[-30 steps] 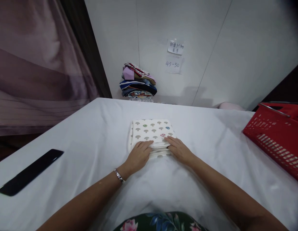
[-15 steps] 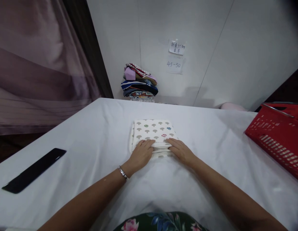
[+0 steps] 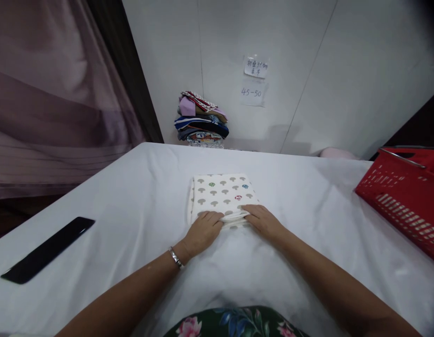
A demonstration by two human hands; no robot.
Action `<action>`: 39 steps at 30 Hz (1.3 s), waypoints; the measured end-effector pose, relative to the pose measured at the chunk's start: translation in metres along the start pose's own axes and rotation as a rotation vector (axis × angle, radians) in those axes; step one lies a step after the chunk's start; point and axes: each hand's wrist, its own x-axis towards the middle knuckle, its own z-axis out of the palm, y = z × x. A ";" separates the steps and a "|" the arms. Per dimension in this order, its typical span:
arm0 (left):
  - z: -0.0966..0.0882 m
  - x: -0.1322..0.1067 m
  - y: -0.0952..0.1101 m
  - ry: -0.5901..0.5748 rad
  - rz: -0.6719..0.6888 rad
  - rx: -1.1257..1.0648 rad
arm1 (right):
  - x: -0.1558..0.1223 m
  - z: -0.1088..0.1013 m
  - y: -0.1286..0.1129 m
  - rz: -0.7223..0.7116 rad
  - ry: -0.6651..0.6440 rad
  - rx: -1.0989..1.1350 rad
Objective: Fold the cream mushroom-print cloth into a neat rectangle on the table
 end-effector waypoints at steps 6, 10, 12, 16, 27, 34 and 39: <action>-0.006 0.002 -0.006 0.075 0.039 0.017 | -0.003 -0.003 0.002 -0.030 0.007 -0.004; -0.008 0.001 -0.011 0.112 0.037 0.005 | -0.002 0.000 0.000 0.003 0.058 -0.018; -0.006 -0.003 -0.012 0.083 0.048 -0.027 | -0.002 0.004 -0.001 0.002 0.044 -0.002; -0.001 -0.012 -0.010 0.045 0.043 -0.070 | -0.004 0.012 0.002 -0.013 0.054 0.040; 0.001 -0.012 -0.011 0.047 -0.020 -0.094 | -0.036 0.000 0.014 0.358 0.171 0.476; -0.001 -0.010 -0.010 0.059 -0.025 -0.073 | -0.041 0.006 0.011 0.602 0.290 0.653; -0.002 -0.005 -0.005 0.087 -0.029 -0.028 | -0.037 -0.002 -0.001 0.573 0.379 0.467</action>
